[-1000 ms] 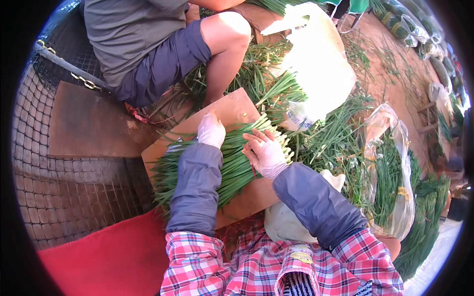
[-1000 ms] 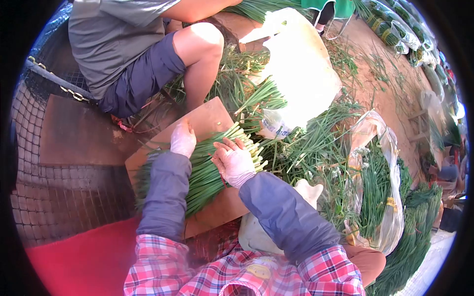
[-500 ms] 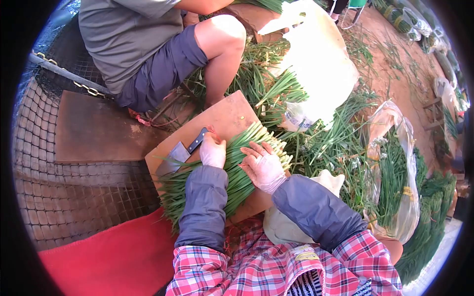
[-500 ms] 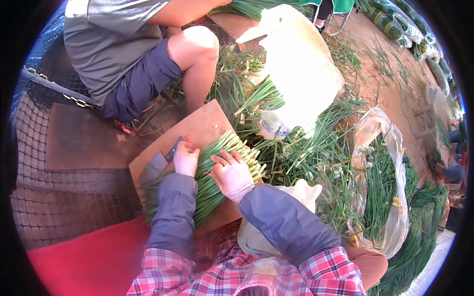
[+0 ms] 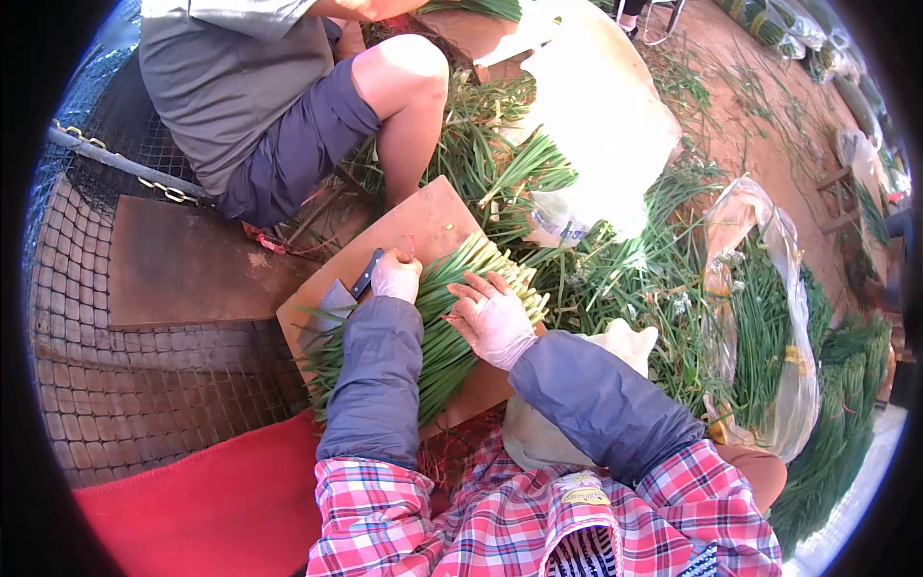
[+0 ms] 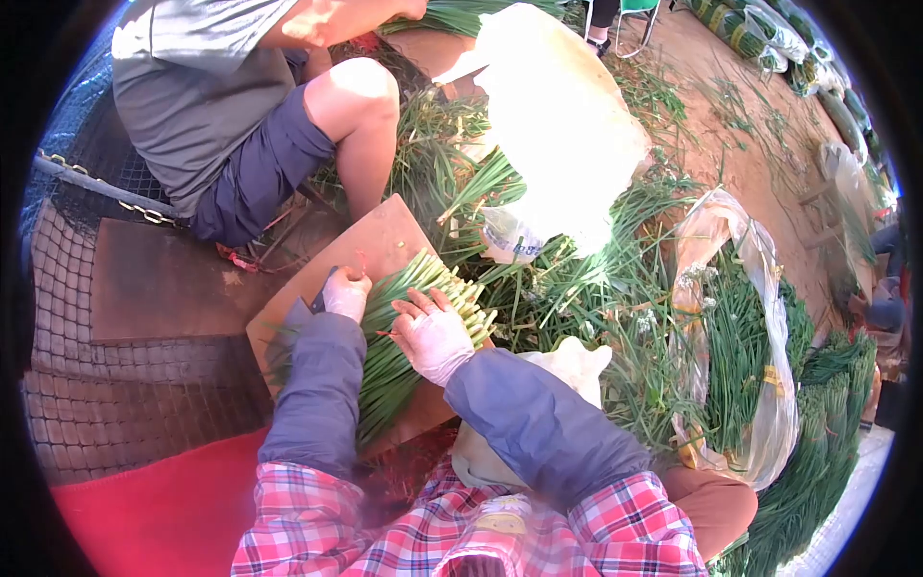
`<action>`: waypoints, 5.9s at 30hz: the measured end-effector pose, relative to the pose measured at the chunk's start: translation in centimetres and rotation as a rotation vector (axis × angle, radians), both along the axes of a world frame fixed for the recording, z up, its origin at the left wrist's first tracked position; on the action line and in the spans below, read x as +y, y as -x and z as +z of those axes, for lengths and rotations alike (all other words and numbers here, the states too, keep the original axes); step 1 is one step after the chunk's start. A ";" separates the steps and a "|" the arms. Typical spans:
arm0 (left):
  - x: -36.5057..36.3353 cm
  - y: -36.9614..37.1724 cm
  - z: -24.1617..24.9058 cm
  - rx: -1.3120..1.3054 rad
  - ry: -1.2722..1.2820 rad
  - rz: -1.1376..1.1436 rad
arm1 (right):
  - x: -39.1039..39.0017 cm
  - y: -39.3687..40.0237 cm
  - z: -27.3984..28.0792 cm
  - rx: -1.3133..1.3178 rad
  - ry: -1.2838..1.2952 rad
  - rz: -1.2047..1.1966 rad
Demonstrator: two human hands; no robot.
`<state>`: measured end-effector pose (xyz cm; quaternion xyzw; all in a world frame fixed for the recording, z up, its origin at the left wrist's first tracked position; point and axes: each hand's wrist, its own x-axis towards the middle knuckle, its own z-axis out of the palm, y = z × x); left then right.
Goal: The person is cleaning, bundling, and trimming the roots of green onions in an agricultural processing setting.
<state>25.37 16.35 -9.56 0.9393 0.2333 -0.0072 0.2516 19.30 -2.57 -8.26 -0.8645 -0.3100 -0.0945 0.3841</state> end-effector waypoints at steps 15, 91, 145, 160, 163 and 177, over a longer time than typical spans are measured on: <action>-3.2 4.2 0.3 -0.350 0.483 -0.173 | -0.2 0.3 0.7 0.034 0.069 0.021; -10.4 23.6 2.0 -0.150 1.987 0.374 | 4.4 -7.2 12.0 -0.340 0.236 0.240; -9.4 7.5 17.8 -0.294 0.834 -0.285 | -8.6 5.1 6.4 0.595 -0.280 -0.335; -8.9 7.6 17.2 -0.270 0.820 -0.280 | -7.9 5.0 6.0 0.617 -0.276 -0.340; -8.7 7.6 16.9 -0.262 0.824 -0.271 | -7.7 4.9 5.8 0.621 -0.273 -0.342; -8.0 7.6 16.0 -0.243 0.806 -0.256 | -6.9 4.7 5.2 0.648 -0.273 -0.341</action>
